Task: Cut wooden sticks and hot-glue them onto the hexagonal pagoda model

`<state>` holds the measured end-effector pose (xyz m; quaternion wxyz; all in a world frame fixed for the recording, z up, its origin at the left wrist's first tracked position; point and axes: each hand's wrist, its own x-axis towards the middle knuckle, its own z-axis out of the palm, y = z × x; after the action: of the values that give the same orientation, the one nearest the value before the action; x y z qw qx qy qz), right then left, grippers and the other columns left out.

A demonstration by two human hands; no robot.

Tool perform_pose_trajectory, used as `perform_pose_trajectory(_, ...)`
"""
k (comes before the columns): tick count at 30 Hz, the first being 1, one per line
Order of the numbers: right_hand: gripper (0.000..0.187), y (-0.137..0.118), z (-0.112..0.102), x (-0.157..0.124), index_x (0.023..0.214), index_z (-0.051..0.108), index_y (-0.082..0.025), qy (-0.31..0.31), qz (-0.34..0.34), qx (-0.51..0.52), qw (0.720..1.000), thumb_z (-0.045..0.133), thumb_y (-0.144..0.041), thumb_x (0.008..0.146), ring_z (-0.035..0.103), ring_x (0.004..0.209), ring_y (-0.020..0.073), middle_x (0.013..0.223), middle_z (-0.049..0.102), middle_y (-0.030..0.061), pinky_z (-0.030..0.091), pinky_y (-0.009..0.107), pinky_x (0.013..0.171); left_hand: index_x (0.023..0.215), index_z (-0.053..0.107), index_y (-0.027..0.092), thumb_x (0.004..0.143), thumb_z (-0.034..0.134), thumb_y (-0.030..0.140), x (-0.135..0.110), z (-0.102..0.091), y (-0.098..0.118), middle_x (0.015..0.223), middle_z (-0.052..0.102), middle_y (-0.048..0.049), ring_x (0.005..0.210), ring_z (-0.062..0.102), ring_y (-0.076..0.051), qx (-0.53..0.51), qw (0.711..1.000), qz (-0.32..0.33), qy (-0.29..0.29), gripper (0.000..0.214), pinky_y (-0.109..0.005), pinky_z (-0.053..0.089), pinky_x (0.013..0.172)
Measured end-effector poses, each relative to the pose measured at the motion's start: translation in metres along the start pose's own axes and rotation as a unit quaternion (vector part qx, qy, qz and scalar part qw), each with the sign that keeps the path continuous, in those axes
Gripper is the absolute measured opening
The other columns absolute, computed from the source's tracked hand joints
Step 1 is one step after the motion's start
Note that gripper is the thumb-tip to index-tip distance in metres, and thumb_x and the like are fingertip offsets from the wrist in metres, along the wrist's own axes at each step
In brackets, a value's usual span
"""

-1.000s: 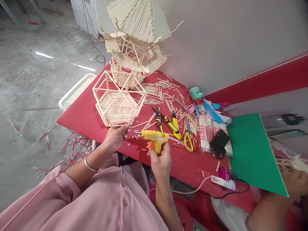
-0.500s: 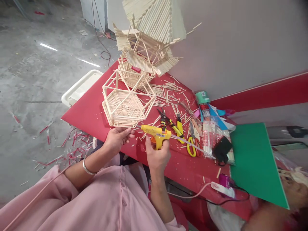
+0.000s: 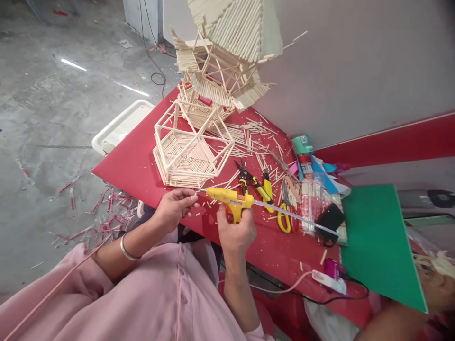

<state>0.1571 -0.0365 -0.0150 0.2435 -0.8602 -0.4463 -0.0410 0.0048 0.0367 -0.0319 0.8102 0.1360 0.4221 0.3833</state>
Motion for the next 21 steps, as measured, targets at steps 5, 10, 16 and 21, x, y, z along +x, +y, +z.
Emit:
perform_pose_trajectory(5, 0.030, 0.005, -0.011, -0.005, 0.089, 0.061, -0.022, 0.005, -0.028, -0.010, 1.000, 0.059, -0.051, 0.082, 0.067, 0.069, 0.0285, 0.071, 0.069, 0.0086, 0.052, 0.039, 0.068, 0.079, 0.073, 0.014, 0.059, 0.091, 0.034, -0.005, -0.004, -0.005, 0.057, 0.067, -0.0024, 0.041, 0.053, -0.008, 0.068, 0.996, 0.061, -0.003, 0.034, -0.018, 0.036, 0.039)
perform_pose_trajectory(10, 0.023, 0.010, -0.021, -0.009, 0.080, 0.057, -0.024, 0.011, -0.025, -0.014, 1.000, 0.058, -0.047, 0.082, 0.066, 0.063, 0.0266, 0.064, 0.066, 0.0058, 0.051, 0.037, 0.065, 0.077, 0.075, 0.013, 0.060, 0.089, 0.035, -0.015, 0.002, -0.002, 0.054, 0.067, -0.0039, 0.042, 0.053, -0.009, 0.113, 0.987, 0.110, 0.004, 0.031, -0.020, 0.038, 0.040)
perform_pose_trajectory(16, 0.026, 0.010, -0.027, -0.009, 0.090, 0.062, -0.022, 0.011, -0.029, -0.001, 1.000, 0.058, -0.046, 0.083, 0.066, 0.065, 0.0264, 0.065, 0.066, 0.0057, 0.051, 0.037, 0.066, 0.072, 0.073, 0.014, 0.062, 0.088, 0.033, -0.019, 0.007, -0.001, 0.055, 0.068, -0.0043, 0.045, 0.055, -0.009, 0.135, 0.981, 0.140, -0.003, 0.026, -0.020, 0.044, 0.046)
perform_pose_trajectory(21, 0.028, 0.006, -0.022, -0.004, 0.090, 0.063, -0.022, 0.021, -0.028, 0.008, 0.999, 0.057, -0.049, 0.083, 0.066, 0.064, 0.0267, 0.066, 0.066, 0.0061, 0.052, 0.038, 0.065, 0.075, 0.070, 0.013, 0.057, 0.092, 0.029, -0.013, 0.003, -0.007, 0.059, 0.066, -0.0012, 0.047, 0.056, -0.007, 0.030, 0.999, 0.035, -0.013, 0.033, -0.016, 0.041, 0.043)
